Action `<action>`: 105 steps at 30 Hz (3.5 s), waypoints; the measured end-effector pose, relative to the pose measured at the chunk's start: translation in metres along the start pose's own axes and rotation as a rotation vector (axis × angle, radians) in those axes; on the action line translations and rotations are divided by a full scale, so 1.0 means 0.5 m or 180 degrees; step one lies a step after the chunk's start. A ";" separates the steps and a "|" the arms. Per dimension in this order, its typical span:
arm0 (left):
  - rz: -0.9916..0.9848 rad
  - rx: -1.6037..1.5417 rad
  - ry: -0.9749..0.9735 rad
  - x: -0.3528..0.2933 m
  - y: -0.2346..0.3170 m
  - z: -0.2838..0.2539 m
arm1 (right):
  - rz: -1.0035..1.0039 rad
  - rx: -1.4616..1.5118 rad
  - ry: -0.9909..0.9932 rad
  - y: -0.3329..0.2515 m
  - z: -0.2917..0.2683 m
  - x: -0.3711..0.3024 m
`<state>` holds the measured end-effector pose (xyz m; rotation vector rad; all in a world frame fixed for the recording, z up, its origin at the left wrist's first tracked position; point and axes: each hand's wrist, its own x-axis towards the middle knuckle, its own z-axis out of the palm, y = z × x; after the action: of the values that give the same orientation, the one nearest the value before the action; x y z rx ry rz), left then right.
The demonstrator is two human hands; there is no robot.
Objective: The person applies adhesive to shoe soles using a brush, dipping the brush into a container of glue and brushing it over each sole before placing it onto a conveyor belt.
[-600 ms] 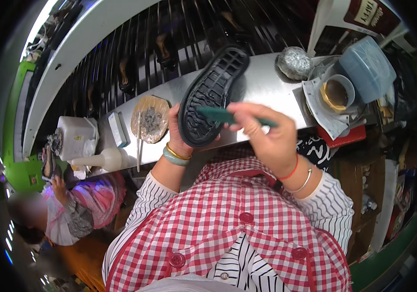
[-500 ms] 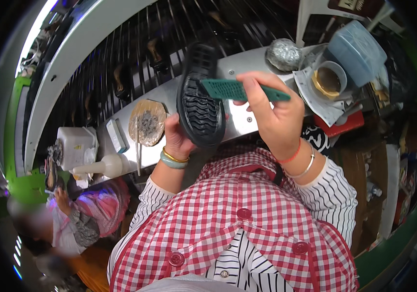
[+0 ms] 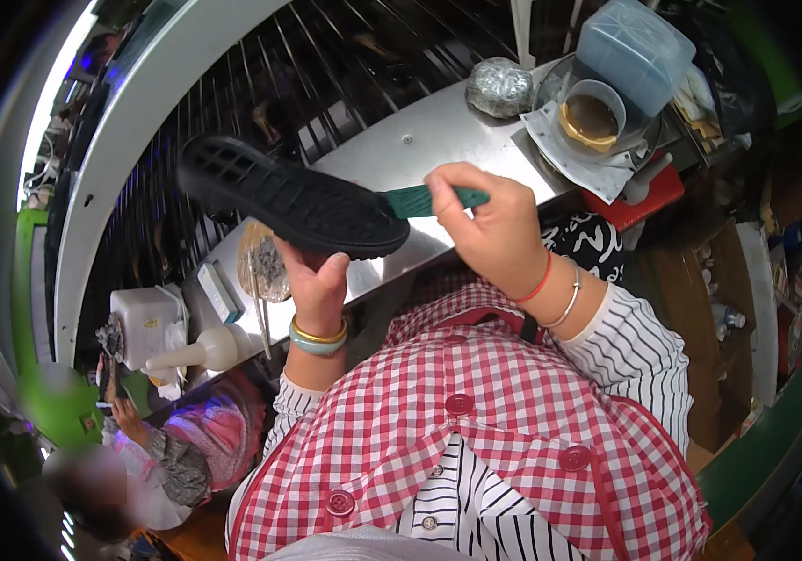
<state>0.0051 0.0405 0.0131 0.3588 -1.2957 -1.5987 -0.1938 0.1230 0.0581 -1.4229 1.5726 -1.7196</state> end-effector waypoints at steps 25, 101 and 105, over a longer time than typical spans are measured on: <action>0.0879 0.3416 -0.0553 -0.023 0.008 0.007 | 0.1302 0.1122 0.0427 0.033 -0.067 0.030; -0.2680 -0.1302 -0.0084 -0.131 -0.045 0.047 | 0.0637 -0.0012 0.0348 0.175 0.038 -0.020; -0.2661 -0.0989 -0.0233 -0.140 -0.069 0.040 | 0.0410 -0.0051 0.0701 0.156 0.035 -0.029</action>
<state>0.0046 0.1068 -0.0327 0.7079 -0.9614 -2.4904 -0.1984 0.1043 -0.0208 -1.1431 1.7538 -1.8407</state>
